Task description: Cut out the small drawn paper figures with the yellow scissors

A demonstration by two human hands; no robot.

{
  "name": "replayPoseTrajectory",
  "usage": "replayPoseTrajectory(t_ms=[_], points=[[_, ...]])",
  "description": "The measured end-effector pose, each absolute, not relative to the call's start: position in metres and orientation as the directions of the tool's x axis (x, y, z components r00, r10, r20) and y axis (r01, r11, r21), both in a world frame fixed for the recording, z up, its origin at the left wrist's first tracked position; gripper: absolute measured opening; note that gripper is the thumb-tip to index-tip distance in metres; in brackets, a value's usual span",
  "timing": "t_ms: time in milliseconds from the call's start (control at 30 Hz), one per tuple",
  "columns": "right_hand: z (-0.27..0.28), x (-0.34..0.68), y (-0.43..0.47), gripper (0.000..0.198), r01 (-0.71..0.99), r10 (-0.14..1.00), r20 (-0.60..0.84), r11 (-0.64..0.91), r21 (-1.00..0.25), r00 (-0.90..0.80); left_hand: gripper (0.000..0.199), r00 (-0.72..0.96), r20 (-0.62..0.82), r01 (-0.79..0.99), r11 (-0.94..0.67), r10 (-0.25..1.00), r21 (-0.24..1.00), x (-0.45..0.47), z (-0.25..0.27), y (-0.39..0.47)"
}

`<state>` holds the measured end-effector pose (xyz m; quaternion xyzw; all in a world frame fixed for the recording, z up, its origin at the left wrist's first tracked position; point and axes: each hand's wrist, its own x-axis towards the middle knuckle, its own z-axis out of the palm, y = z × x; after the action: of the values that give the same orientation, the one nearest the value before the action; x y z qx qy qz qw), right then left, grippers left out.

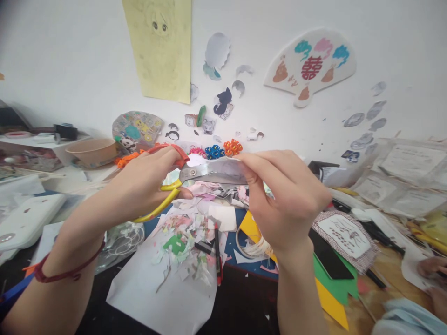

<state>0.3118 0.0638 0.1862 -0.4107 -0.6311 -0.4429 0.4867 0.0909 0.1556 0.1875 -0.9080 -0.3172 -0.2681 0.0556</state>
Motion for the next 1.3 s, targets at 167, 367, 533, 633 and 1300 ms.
replayPoseTrajectory(t_ms=[167,367,533,633,1300], points=[[0.186,0.3134,0.0636,0.023,0.952,0.111,0.978,0.271,0.141,-0.176,0.035,0.662,0.512,0.614,-0.788,0.548,0.048,0.0909,0.1877,0.1573],[0.1865,0.3128,0.0639,0.022,0.953,0.11,0.977,0.267,0.146,-0.18,0.03,0.664,0.521,0.608,-0.793,0.536,0.04,0.0913,0.1874,0.1569],[0.1864,0.3133,0.0637,0.019,0.96,0.117,0.978,0.241,0.143,-0.175,0.026,0.672,0.532,0.602,-0.798,0.515,0.012,0.0907,0.1874,0.1574],[0.1858,0.3139,0.0632,0.021,0.958,0.121,0.975,0.245,0.15,-0.184,0.028,0.673,0.528,0.601,-0.799,0.519,0.019,0.0901,0.1871,0.1581],[0.1894,0.3133,0.0639,0.026,0.943,0.076,0.972,0.27,0.193,-0.22,0.03,0.672,0.509,0.591,-0.804,0.539,0.071,0.0893,0.189,0.1553]])
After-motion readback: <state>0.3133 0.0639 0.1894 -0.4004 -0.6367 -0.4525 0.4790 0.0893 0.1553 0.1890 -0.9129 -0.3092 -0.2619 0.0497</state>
